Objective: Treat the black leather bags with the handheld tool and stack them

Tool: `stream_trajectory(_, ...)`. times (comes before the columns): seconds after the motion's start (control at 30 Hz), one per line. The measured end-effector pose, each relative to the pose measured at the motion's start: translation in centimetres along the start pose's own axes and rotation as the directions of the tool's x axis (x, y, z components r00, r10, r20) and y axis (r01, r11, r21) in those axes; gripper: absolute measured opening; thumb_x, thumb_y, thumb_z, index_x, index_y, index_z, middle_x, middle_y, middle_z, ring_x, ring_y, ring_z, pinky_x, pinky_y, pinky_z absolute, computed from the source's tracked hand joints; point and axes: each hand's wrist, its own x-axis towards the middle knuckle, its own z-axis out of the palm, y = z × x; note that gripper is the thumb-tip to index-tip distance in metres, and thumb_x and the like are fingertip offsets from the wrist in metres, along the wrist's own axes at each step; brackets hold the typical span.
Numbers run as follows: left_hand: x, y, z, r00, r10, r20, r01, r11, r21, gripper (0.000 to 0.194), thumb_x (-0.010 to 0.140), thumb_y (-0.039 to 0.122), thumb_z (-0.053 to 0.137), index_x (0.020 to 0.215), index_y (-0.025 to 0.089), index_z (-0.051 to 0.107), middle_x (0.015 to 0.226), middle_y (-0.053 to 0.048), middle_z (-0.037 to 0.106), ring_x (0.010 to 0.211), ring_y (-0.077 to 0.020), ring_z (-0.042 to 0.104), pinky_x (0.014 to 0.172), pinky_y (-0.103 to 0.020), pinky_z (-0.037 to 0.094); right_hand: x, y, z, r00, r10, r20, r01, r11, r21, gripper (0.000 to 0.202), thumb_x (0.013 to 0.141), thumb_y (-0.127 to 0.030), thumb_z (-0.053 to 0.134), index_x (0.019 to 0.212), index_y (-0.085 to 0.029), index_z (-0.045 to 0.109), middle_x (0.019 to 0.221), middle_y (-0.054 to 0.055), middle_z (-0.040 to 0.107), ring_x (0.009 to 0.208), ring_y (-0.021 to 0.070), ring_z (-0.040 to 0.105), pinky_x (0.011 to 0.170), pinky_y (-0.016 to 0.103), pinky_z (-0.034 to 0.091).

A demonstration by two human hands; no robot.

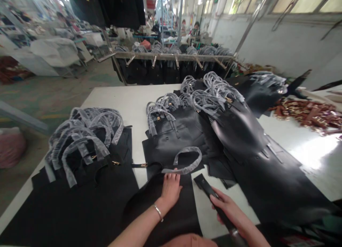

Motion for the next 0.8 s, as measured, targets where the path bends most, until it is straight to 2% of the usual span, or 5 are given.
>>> stream_trajectory(0.2, -0.6, -2.3, 1.7, 0.991, 0.120, -0.058, -0.120, 0.993, 0.001, 0.054, 0.080, 0.029, 0.067, 0.130, 0.019, 0.049, 0.142, -0.011, 0.043, 0.125, -0.0315, 0.042, 0.104, -0.051, 0.034, 3.3, -2.0, 2.2, 0.996, 0.005, 0.094, -0.007, 1.000, 0.016, 0.061, 0.082, -0.045, 0.060, 0.135, -0.019, 0.046, 0.060, -0.004, 0.058, 0.033, 0.0094, 0.052, 0.032, 0.019, 0.037)
stream_trajectory(0.37, -0.7, -3.2, 1.9, 0.988, 0.145, -0.062, -0.149, 0.987, -0.057, 0.058, 0.079, 0.033, 0.068, 0.132, 0.021, 0.047, 0.143, -0.012, 0.043, 0.126, -0.0323, 0.041, 0.104, -0.053, 0.033, 5.8, -4.9, 3.6, 0.999, -0.024, 0.045, 0.025, 1.000, -0.016, 0.060, 0.085, -0.045, 0.056, 0.137, -0.017, 0.044, 0.061, -0.004, 0.058, 0.035, 0.0102, 0.052, 0.033, 0.020, 0.039)
stream_trajectory(0.5, -1.0, -3.5, 2.1, 0.984, 0.150, -0.097, -0.160, 0.981, -0.111, 0.058, 0.081, 0.035, 0.066, 0.133, 0.020, 0.046, 0.142, -0.013, 0.044, 0.126, -0.0316, 0.042, 0.105, -0.053, 0.034, 5.0, -4.8, 3.6, 0.998, -0.063, -0.008, 0.062, 0.996, -0.066, 0.064, 0.085, -0.045, 0.058, 0.141, -0.021, 0.040, 0.065, -0.004, 0.058, 0.037, 0.0090, 0.053, 0.036, 0.020, 0.040)
stream_trajectory(0.63, -1.2, -3.6, 2.2, 0.981, 0.138, -0.135, -0.158, 0.975, -0.153, 0.057, 0.080, 0.035, 0.068, 0.130, 0.018, 0.048, 0.139, -0.014, 0.047, 0.124, -0.0310, 0.044, 0.105, -0.052, 0.035, 3.1, -3.7, 2.4, 0.998, 0.007, 0.056, 0.000, 0.992, -0.126, 0.066, 0.081, -0.046, 0.060, 0.139, -0.020, 0.043, 0.063, -0.005, 0.056, 0.035, 0.0093, 0.052, 0.034, 0.020, 0.038)
stream_trajectory(0.8, -0.8, -3.5, 1.9, 0.980, 0.144, -0.139, -0.165, 0.974, -0.153, 0.056, 0.079, 0.035, 0.069, 0.128, 0.016, 0.050, 0.137, -0.015, 0.049, 0.123, -0.0313, 0.046, 0.105, -0.053, 0.035, 4.2, -4.1, 3.2, 0.998, 0.040, 0.043, -0.031, 0.979, -0.204, 0.062, 0.082, -0.048, 0.055, 0.135, -0.017, 0.048, 0.061, -0.004, 0.058, 0.033, 0.0109, 0.052, 0.032, 0.021, 0.037)
